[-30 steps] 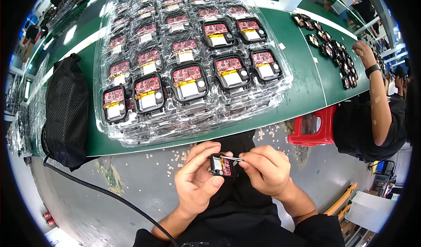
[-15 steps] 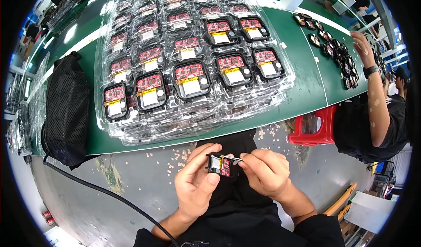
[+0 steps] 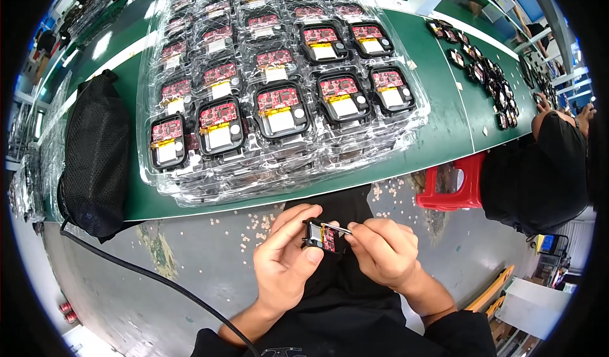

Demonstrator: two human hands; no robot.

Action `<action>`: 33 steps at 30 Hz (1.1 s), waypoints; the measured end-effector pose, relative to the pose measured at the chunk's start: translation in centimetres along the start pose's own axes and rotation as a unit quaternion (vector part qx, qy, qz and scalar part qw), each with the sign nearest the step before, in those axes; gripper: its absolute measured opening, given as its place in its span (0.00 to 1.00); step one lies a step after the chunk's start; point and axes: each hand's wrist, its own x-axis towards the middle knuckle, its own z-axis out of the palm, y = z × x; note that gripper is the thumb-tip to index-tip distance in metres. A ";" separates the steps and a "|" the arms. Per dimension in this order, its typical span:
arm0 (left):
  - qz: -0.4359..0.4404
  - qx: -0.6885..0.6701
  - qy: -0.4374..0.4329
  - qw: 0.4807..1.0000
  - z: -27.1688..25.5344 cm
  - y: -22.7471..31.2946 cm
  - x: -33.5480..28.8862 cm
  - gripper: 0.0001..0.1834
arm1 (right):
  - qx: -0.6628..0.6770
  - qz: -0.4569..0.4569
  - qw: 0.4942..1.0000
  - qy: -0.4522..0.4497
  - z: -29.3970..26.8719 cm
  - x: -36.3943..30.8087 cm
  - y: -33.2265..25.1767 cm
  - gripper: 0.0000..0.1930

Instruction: Assembling small electronic components by inserting small pieces into a plastic housing and placing them in a tray.

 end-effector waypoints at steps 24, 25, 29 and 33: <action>0.377 0.367 -0.038 0.850 -0.2 0.4 0.4 0.39 | 0.228 0.131 0.961 -0.090 -3.8 3.6 -2.7 0.24; 0.404 0.368 -0.034 0.837 0.3 0.3 0.5 0.39 | 0.216 0.092 0.969 -0.081 -3.2 3.8 -2.8 0.22; 0.454 0.318 0.041 0.831 1.3 -0.6 0.5 0.41 | 0.155 0.029 0.986 -0.054 -4.0 5.5 -2.9 0.18; 0.430 0.225 0.069 0.872 1.7 -2.5 -0.6 0.36 | 0.105 -0.049 0.992 0.044 -4.6 9.9 -2.3 0.19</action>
